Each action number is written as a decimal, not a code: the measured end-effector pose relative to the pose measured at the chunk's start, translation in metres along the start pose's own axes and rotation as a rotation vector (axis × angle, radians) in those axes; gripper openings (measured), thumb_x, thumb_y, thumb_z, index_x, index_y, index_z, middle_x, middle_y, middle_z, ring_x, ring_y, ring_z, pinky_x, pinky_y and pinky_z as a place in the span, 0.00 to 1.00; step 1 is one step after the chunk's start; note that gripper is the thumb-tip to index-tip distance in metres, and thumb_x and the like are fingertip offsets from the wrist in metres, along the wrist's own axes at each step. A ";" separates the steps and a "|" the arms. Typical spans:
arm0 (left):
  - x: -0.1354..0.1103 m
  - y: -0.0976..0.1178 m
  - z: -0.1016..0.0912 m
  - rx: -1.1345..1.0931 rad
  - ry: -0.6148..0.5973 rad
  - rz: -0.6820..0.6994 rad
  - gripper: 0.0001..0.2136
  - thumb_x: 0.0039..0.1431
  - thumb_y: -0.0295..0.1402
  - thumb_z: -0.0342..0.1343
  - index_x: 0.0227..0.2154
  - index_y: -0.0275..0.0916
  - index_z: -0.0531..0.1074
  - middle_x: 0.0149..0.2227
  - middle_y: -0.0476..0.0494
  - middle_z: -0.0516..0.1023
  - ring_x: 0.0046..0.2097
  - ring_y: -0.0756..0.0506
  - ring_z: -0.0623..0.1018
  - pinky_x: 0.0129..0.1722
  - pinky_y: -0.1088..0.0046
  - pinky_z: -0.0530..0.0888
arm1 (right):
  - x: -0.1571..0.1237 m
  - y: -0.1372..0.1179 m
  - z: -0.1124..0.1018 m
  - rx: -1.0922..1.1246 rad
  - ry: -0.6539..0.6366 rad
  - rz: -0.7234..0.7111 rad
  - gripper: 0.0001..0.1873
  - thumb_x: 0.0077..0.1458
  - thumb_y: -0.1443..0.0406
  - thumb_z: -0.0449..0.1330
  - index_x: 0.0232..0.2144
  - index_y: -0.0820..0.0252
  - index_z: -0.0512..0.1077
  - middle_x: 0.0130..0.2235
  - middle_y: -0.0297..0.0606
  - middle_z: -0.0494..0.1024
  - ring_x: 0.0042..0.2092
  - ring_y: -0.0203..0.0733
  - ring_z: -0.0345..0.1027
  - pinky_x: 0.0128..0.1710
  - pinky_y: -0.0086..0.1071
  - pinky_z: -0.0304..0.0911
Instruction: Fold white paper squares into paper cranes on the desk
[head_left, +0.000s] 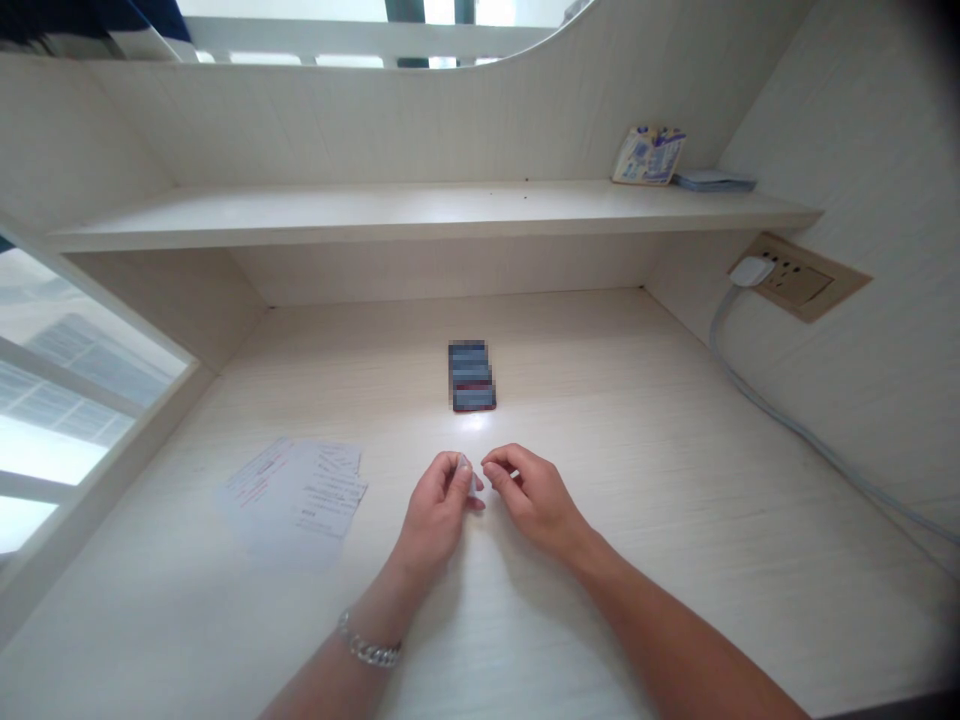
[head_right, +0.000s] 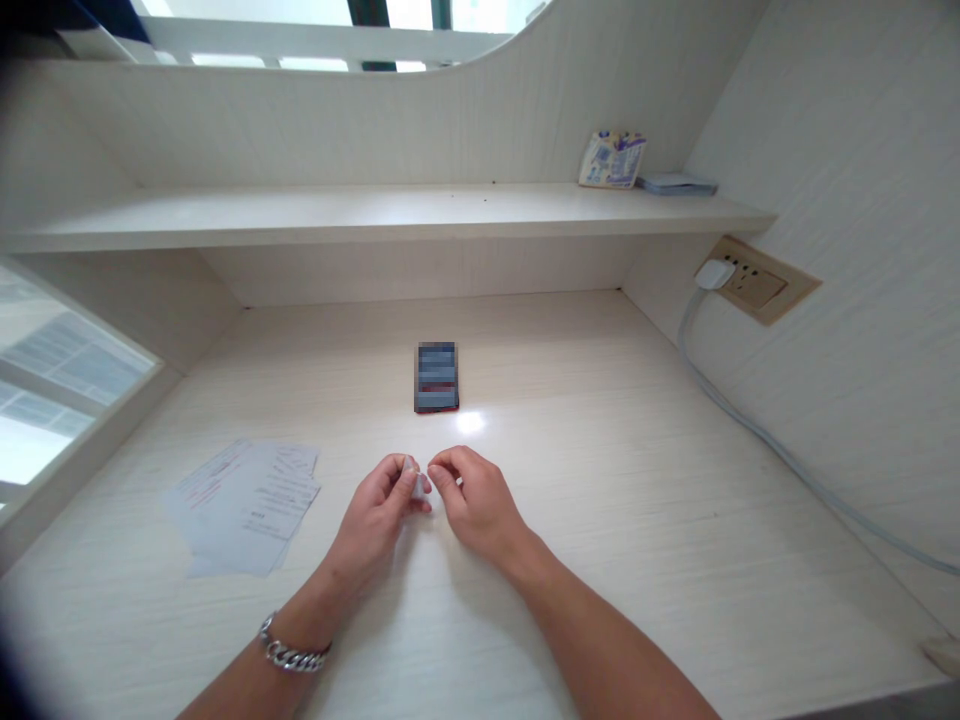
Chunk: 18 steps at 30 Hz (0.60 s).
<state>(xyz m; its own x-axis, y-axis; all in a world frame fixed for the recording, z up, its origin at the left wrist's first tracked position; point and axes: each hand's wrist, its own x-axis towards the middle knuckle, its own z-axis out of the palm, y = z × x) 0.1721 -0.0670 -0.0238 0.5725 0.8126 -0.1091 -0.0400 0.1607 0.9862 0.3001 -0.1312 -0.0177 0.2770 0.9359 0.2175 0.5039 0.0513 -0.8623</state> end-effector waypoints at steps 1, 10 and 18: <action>0.000 0.000 0.000 -0.003 0.005 -0.002 0.09 0.55 0.38 0.52 0.29 0.37 0.66 0.28 0.49 0.68 0.31 0.50 0.70 0.30 0.74 0.74 | 0.000 -0.001 0.000 0.025 -0.013 0.010 0.07 0.57 0.65 0.52 0.32 0.60 0.69 0.32 0.36 0.74 0.34 0.37 0.67 0.32 0.28 0.61; 0.000 0.001 -0.001 -0.073 0.001 -0.022 0.10 0.53 0.34 0.56 0.36 0.35 0.71 0.35 0.43 0.73 0.37 0.47 0.73 0.35 0.71 0.74 | 0.000 -0.002 0.003 0.107 0.005 0.097 0.06 0.55 0.65 0.55 0.32 0.61 0.71 0.31 0.36 0.74 0.32 0.36 0.68 0.30 0.28 0.63; -0.001 0.001 -0.001 -0.062 0.004 0.000 0.12 0.50 0.33 0.59 0.38 0.34 0.72 0.37 0.40 0.76 0.37 0.46 0.74 0.35 0.71 0.73 | -0.002 -0.005 0.002 0.079 0.010 0.092 0.06 0.55 0.66 0.53 0.29 0.60 0.69 0.29 0.35 0.73 0.31 0.36 0.67 0.28 0.27 0.61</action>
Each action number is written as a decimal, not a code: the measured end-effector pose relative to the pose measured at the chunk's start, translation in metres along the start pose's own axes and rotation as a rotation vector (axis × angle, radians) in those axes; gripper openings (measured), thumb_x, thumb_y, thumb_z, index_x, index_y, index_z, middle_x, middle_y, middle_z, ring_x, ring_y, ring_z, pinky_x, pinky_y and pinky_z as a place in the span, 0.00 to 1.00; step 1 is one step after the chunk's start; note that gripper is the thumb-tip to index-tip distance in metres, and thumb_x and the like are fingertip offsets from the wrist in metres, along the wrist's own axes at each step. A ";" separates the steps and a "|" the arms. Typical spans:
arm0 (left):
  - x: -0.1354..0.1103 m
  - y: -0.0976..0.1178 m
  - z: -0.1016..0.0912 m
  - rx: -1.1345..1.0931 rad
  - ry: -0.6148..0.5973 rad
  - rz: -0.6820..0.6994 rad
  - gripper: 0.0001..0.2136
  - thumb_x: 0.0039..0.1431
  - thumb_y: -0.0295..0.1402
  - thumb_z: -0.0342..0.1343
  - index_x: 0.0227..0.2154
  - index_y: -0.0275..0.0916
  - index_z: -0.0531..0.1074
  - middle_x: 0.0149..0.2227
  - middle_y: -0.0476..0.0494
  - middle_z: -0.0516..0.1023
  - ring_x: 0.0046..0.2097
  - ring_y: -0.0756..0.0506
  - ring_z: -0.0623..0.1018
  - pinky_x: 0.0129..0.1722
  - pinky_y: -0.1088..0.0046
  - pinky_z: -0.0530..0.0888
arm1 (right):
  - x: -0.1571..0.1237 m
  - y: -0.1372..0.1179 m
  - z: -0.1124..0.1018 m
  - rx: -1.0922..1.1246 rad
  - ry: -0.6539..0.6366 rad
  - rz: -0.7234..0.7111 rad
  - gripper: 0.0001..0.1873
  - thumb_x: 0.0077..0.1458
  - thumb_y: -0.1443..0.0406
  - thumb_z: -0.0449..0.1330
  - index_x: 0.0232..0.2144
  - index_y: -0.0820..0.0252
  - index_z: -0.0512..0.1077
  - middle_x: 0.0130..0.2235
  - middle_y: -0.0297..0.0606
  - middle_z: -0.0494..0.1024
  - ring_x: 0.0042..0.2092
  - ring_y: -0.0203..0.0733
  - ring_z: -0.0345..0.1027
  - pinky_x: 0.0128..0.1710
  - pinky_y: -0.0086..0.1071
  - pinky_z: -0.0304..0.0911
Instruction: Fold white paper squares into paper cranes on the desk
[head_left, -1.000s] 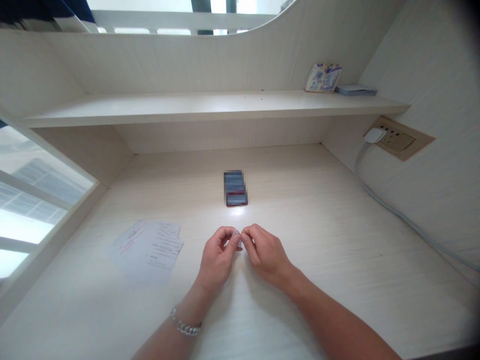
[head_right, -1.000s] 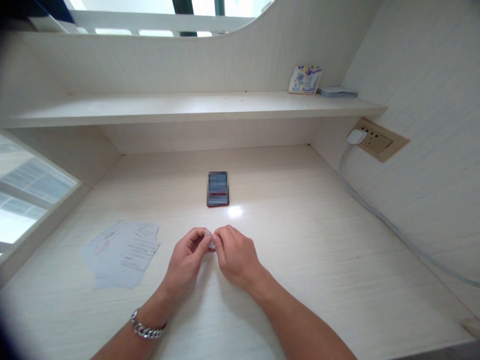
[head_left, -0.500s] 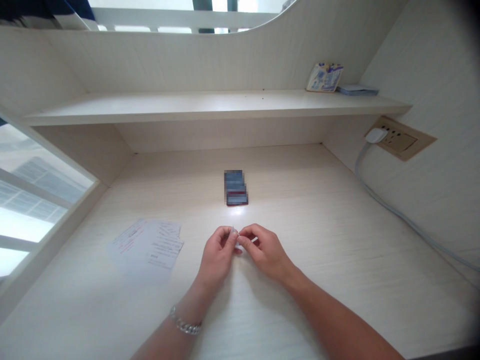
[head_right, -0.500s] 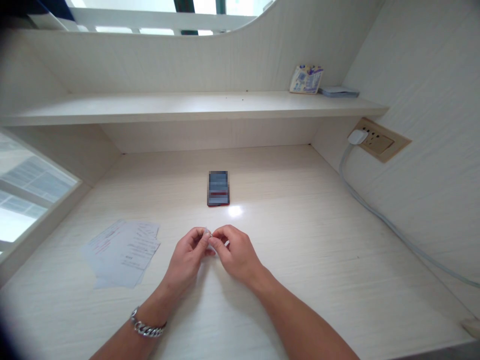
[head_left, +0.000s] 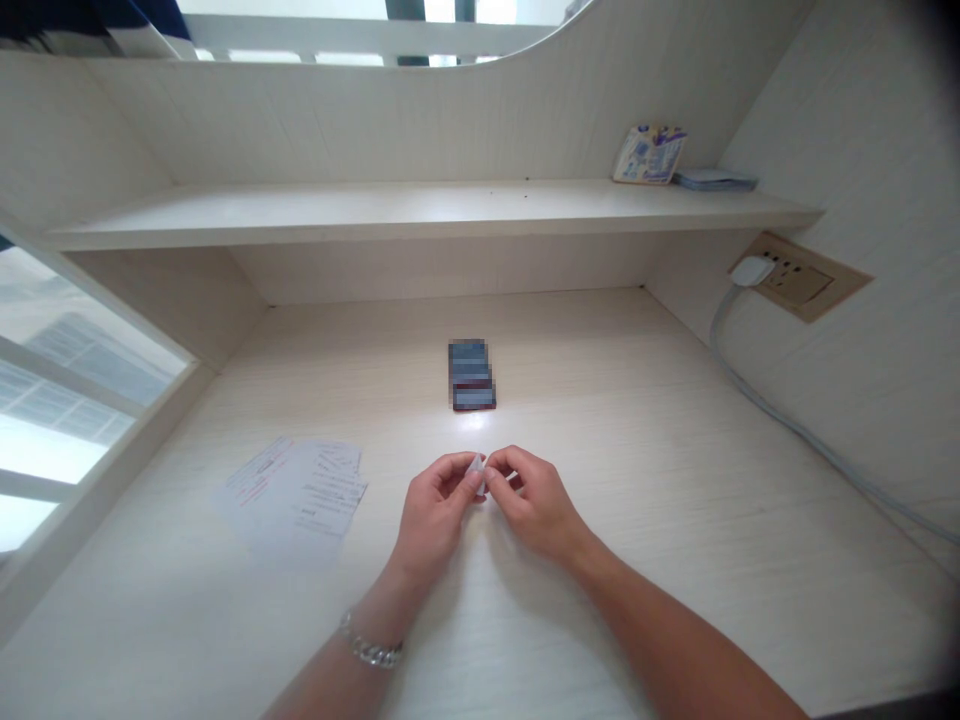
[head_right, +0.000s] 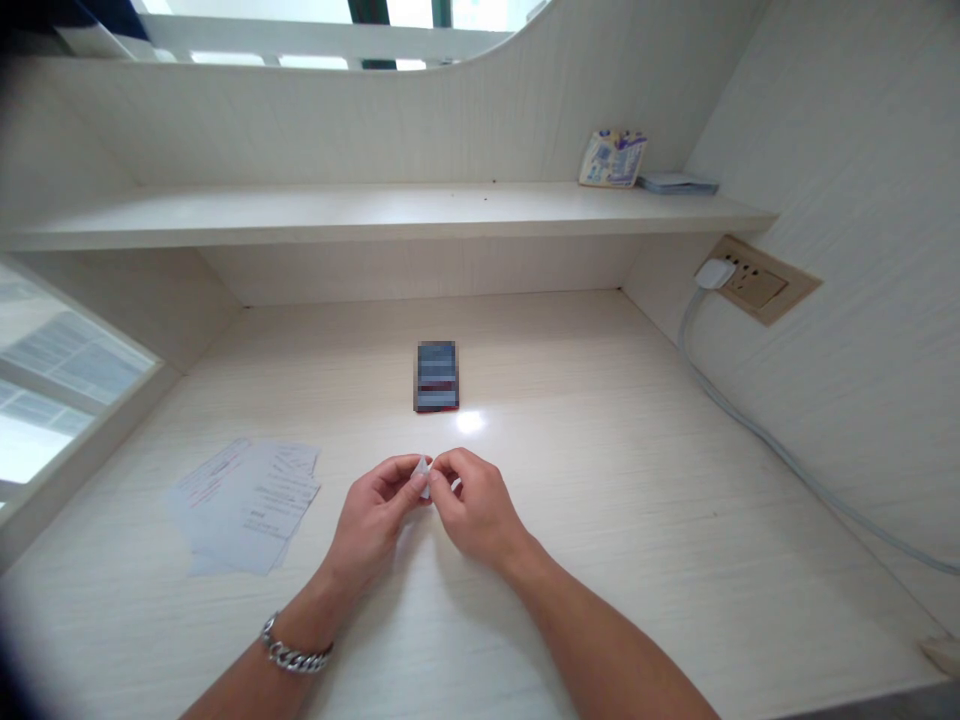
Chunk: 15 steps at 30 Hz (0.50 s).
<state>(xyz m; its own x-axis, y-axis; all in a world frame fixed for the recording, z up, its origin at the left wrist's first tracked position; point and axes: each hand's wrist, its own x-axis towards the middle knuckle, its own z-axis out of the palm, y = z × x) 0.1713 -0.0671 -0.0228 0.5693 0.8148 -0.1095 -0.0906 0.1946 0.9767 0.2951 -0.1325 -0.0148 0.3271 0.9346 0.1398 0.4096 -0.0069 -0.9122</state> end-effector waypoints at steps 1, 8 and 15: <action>0.000 0.000 0.000 -0.008 0.011 0.006 0.13 0.50 0.33 0.59 0.38 0.34 0.72 0.36 0.41 0.76 0.36 0.46 0.74 0.34 0.71 0.74 | 0.000 0.000 0.000 0.010 -0.005 0.011 0.06 0.55 0.66 0.52 0.28 0.60 0.69 0.29 0.35 0.73 0.30 0.36 0.66 0.28 0.27 0.61; -0.001 0.004 0.000 0.023 0.038 0.015 0.13 0.49 0.32 0.60 0.38 0.35 0.69 0.29 0.46 0.74 0.32 0.49 0.74 0.33 0.73 0.73 | 0.002 0.001 -0.001 0.117 -0.035 0.062 0.06 0.54 0.66 0.53 0.31 0.61 0.69 0.30 0.35 0.74 0.32 0.36 0.68 0.29 0.27 0.62; 0.000 0.005 -0.001 0.034 0.010 0.005 0.11 0.50 0.31 0.59 0.37 0.35 0.67 0.30 0.46 0.75 0.32 0.50 0.74 0.33 0.74 0.72 | 0.002 0.001 -0.001 0.108 -0.021 0.073 0.07 0.54 0.65 0.53 0.29 0.61 0.69 0.28 0.34 0.73 0.30 0.35 0.66 0.28 0.27 0.61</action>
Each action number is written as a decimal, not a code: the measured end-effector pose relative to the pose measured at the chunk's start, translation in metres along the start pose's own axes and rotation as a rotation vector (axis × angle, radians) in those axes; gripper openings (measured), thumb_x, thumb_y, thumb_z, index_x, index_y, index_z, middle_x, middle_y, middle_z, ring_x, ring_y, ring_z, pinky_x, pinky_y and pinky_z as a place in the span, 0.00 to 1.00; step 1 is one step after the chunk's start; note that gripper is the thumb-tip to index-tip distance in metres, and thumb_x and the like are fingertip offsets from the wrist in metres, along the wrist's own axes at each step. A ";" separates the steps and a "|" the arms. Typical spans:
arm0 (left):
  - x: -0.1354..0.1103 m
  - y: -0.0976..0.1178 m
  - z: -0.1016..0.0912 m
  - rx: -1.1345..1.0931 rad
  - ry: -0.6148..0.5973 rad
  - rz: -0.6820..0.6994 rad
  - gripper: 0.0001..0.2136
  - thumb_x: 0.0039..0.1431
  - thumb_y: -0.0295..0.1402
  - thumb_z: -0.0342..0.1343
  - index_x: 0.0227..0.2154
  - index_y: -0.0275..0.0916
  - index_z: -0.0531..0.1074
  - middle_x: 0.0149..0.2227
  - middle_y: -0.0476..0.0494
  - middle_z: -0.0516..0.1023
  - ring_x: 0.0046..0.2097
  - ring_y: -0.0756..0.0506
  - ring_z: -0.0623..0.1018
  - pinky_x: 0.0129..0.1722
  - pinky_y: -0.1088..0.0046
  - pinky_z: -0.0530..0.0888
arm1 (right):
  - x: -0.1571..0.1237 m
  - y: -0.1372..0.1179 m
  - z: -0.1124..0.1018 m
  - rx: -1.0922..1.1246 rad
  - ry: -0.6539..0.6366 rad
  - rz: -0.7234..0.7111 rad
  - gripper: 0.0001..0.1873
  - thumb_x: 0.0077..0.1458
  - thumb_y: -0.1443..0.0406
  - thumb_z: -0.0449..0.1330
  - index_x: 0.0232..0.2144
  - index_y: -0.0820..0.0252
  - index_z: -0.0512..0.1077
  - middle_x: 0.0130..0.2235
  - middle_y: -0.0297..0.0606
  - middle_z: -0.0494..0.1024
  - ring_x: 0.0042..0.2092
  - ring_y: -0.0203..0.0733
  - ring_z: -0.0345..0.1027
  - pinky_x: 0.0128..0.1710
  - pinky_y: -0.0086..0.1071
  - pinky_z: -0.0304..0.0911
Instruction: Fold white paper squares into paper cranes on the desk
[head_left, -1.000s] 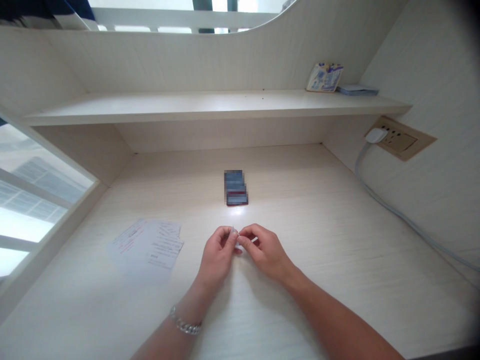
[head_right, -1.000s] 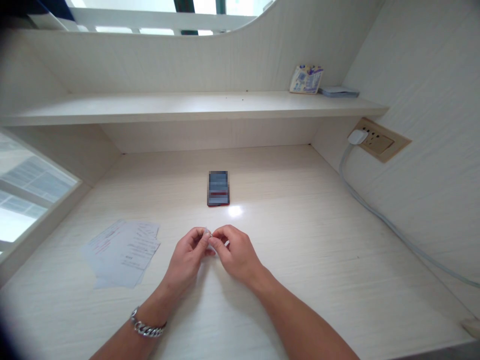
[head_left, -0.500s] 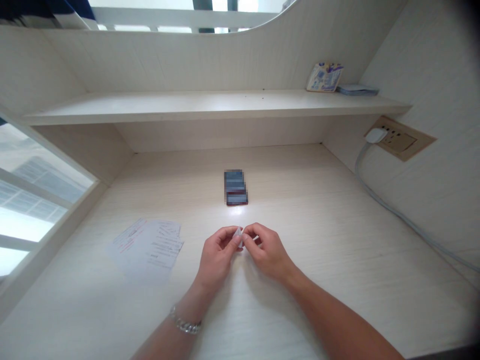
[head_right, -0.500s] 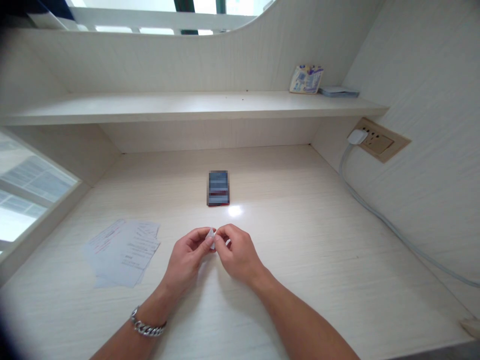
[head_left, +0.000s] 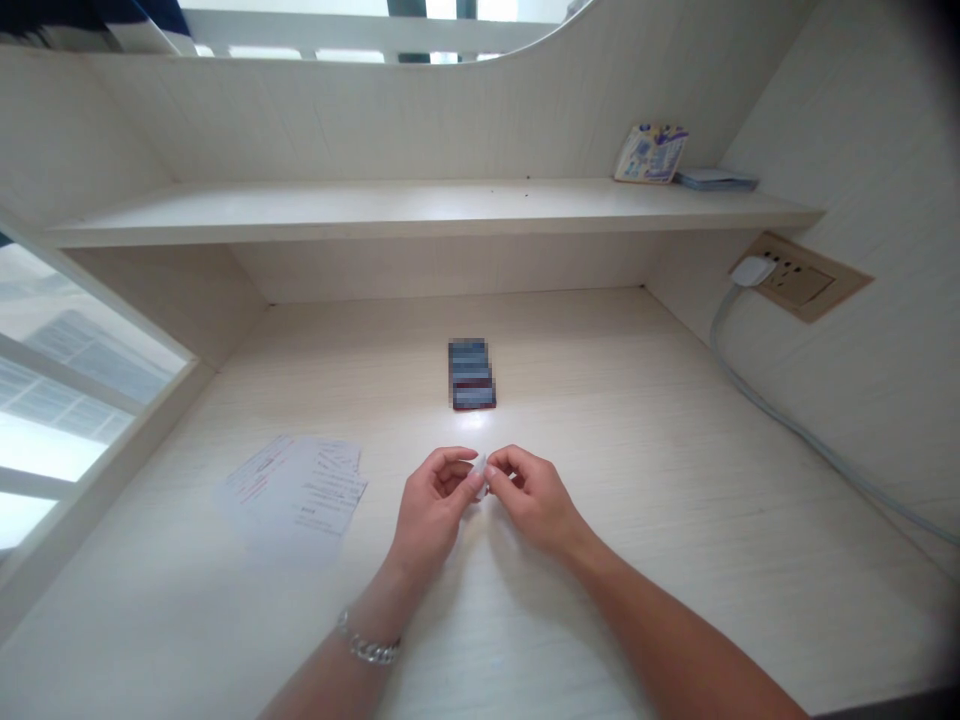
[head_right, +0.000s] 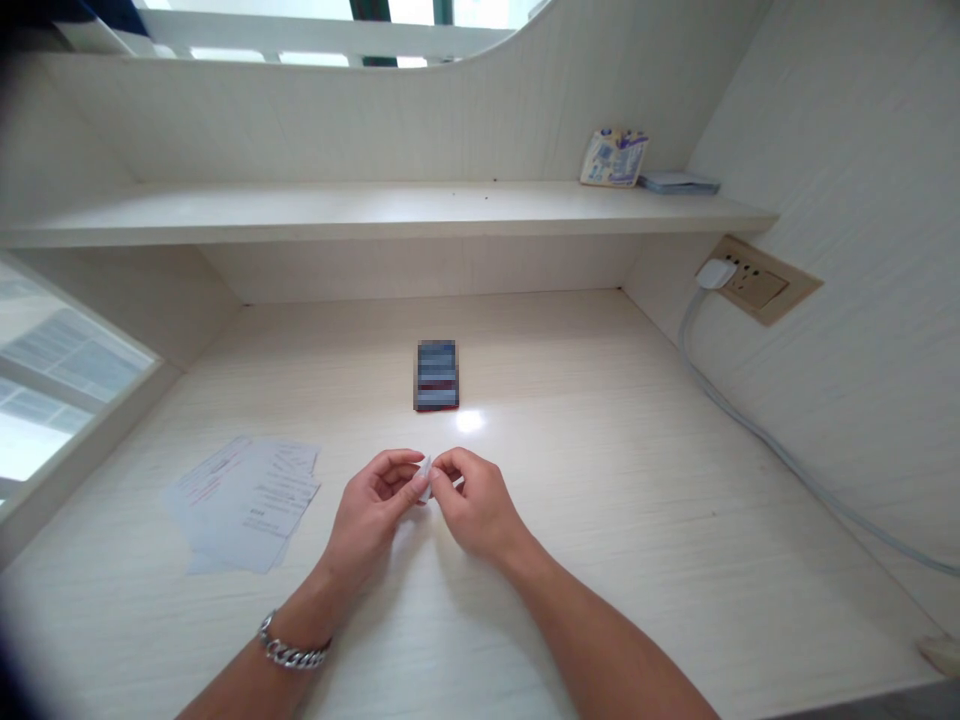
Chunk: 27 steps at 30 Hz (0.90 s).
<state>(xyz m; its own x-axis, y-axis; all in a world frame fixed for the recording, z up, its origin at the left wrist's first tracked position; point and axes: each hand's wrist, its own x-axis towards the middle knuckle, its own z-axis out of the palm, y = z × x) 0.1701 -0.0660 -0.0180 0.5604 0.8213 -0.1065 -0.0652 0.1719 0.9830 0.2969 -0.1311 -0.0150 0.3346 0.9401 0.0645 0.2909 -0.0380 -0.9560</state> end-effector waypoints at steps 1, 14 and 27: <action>0.000 0.000 -0.001 0.003 0.006 0.003 0.11 0.50 0.30 0.59 0.37 0.36 0.67 0.29 0.47 0.74 0.31 0.50 0.74 0.32 0.74 0.71 | 0.001 0.000 0.000 0.027 -0.011 0.013 0.06 0.54 0.65 0.54 0.29 0.61 0.69 0.29 0.35 0.73 0.31 0.36 0.66 0.29 0.27 0.62; 0.001 0.000 -0.002 -0.048 -0.028 -0.064 0.13 0.48 0.30 0.61 0.37 0.36 0.66 0.30 0.46 0.75 0.32 0.50 0.75 0.33 0.74 0.70 | 0.004 0.007 -0.002 0.173 0.072 0.089 0.10 0.54 0.60 0.55 0.28 0.62 0.69 0.26 0.34 0.71 0.28 0.36 0.65 0.26 0.28 0.61; 0.004 -0.001 -0.013 -0.113 -0.088 -0.091 0.14 0.46 0.31 0.62 0.35 0.37 0.66 0.25 0.49 0.75 0.27 0.49 0.75 0.30 0.73 0.69 | 0.008 0.007 -0.008 0.550 -0.120 0.214 0.13 0.47 0.57 0.61 0.33 0.59 0.71 0.26 0.33 0.71 0.27 0.34 0.66 0.24 0.26 0.62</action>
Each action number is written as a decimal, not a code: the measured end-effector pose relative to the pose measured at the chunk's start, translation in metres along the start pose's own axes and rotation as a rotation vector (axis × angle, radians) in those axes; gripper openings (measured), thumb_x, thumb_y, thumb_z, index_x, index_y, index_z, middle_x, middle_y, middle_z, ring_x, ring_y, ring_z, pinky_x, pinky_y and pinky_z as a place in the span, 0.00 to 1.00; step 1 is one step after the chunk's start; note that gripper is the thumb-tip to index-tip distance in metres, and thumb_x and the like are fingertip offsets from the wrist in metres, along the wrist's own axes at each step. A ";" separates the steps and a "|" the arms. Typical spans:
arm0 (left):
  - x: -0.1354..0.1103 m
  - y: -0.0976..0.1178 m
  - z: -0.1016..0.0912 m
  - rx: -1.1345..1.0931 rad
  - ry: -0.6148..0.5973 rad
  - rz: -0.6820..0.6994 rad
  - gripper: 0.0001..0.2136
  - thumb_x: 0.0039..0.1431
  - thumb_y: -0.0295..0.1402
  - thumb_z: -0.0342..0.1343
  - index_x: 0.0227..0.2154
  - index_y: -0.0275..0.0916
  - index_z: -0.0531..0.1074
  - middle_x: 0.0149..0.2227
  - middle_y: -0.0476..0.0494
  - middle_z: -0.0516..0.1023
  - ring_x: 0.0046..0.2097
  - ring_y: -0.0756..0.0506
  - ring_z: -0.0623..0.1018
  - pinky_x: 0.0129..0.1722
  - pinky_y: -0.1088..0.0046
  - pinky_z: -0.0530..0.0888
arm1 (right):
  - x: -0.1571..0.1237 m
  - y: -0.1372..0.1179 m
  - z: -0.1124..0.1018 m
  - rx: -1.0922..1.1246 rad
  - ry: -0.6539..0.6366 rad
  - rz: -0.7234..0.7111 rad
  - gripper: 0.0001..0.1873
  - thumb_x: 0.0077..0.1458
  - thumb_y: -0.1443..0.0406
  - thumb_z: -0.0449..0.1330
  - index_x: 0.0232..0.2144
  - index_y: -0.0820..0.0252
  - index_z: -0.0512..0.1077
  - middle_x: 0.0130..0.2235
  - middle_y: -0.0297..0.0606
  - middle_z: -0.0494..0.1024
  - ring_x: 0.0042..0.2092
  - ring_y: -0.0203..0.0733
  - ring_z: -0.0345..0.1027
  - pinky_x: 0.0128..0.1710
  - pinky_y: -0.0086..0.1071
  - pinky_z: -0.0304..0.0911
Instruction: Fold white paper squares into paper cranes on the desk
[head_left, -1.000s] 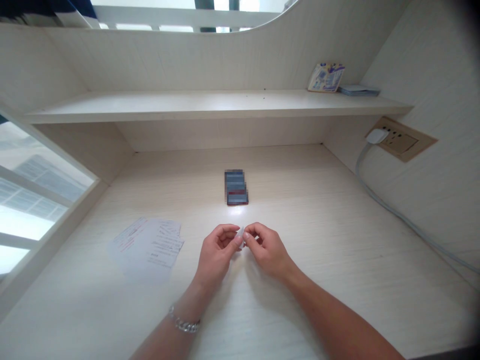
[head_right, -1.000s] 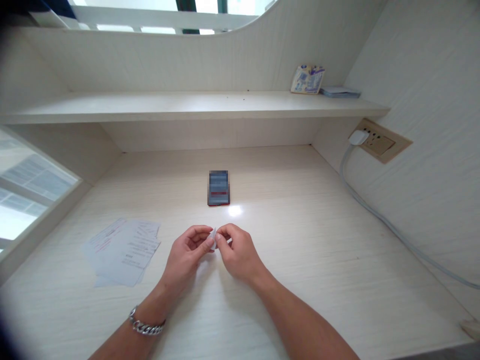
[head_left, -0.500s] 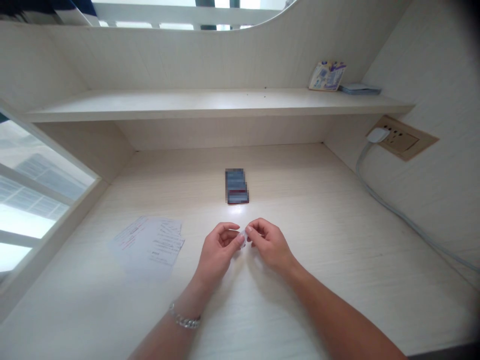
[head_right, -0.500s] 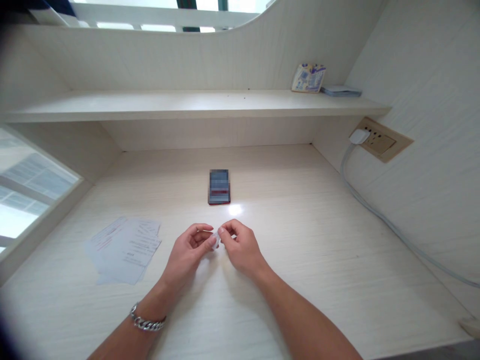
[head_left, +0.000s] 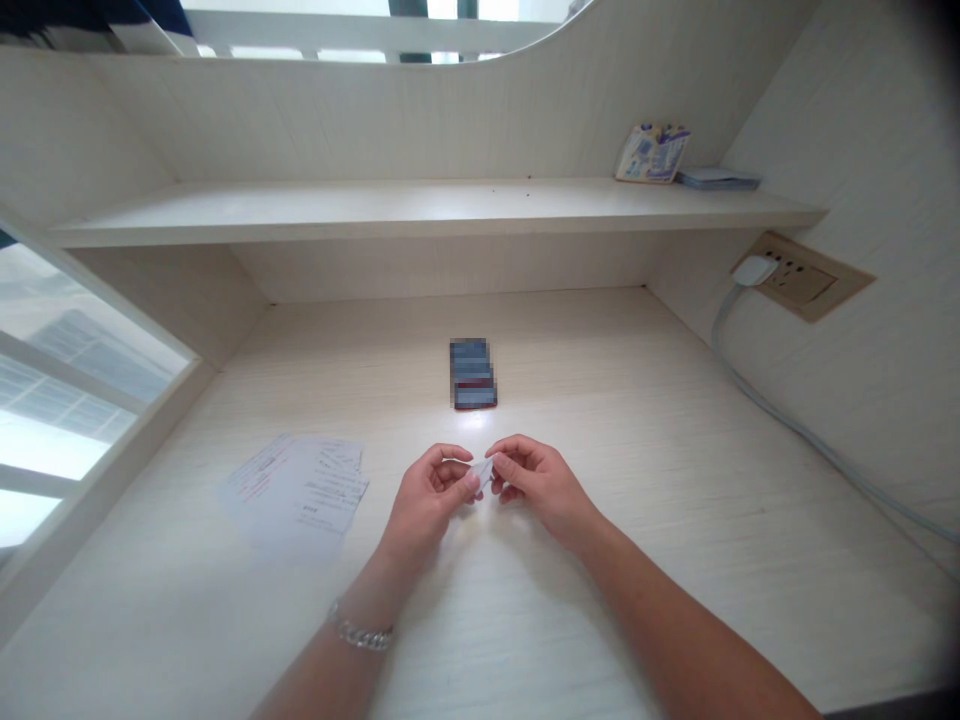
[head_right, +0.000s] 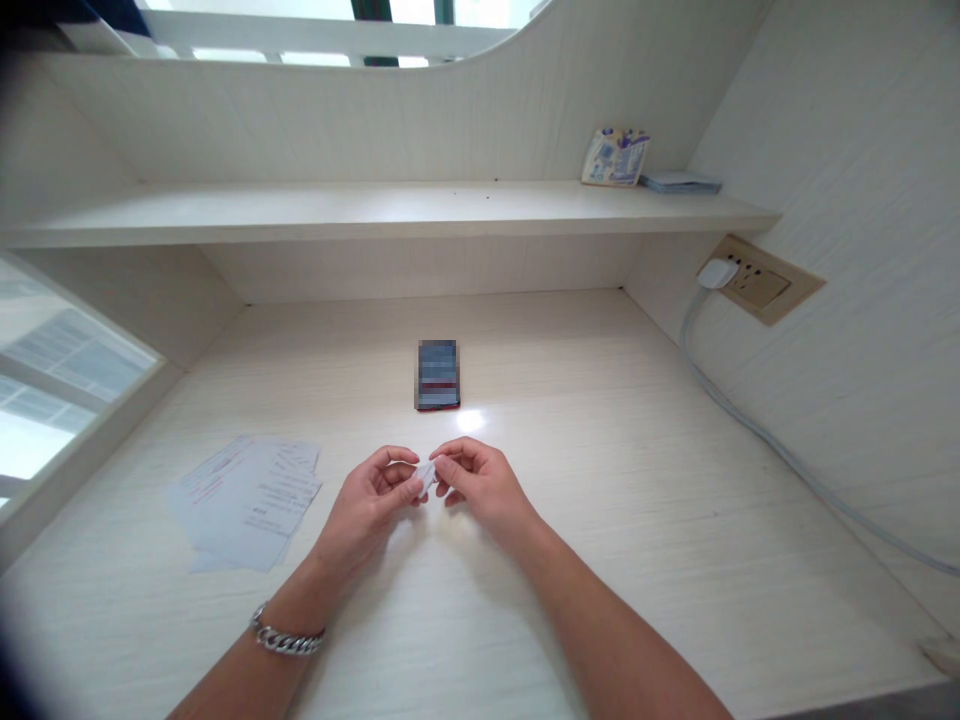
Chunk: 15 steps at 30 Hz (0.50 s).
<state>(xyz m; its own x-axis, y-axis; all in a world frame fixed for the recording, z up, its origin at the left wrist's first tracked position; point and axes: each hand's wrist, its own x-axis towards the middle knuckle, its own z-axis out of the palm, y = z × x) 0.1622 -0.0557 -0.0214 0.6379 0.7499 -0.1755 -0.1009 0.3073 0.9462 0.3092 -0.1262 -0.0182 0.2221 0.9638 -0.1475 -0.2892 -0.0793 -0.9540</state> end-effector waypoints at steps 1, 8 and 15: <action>0.000 0.000 -0.001 0.001 -0.011 -0.003 0.13 0.46 0.31 0.62 0.35 0.37 0.66 0.25 0.49 0.75 0.27 0.49 0.75 0.30 0.73 0.70 | 0.000 0.001 0.000 0.005 -0.003 -0.002 0.13 0.47 0.57 0.61 0.33 0.59 0.71 0.25 0.33 0.71 0.27 0.34 0.66 0.24 0.26 0.62; 0.002 0.000 -0.001 0.069 -0.005 -0.013 0.10 0.46 0.31 0.62 0.30 0.35 0.69 0.26 0.48 0.73 0.27 0.52 0.72 0.28 0.76 0.69 | 0.002 0.004 0.001 0.017 -0.012 -0.025 0.12 0.46 0.58 0.63 0.32 0.60 0.72 0.24 0.31 0.72 0.25 0.32 0.65 0.25 0.26 0.62; 0.000 0.005 0.003 0.162 0.028 0.012 0.10 0.47 0.35 0.61 0.31 0.35 0.73 0.27 0.46 0.75 0.28 0.50 0.73 0.29 0.74 0.69 | 0.003 0.007 0.002 -0.024 0.045 -0.061 0.12 0.45 0.58 0.63 0.30 0.61 0.72 0.25 0.32 0.73 0.25 0.32 0.65 0.27 0.28 0.63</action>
<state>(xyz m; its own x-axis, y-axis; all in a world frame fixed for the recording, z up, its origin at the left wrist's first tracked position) 0.1636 -0.0555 -0.0156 0.6155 0.7698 -0.1689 0.0171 0.2012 0.9794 0.3056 -0.1236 -0.0246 0.2804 0.9546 -0.1005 -0.2514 -0.0280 -0.9675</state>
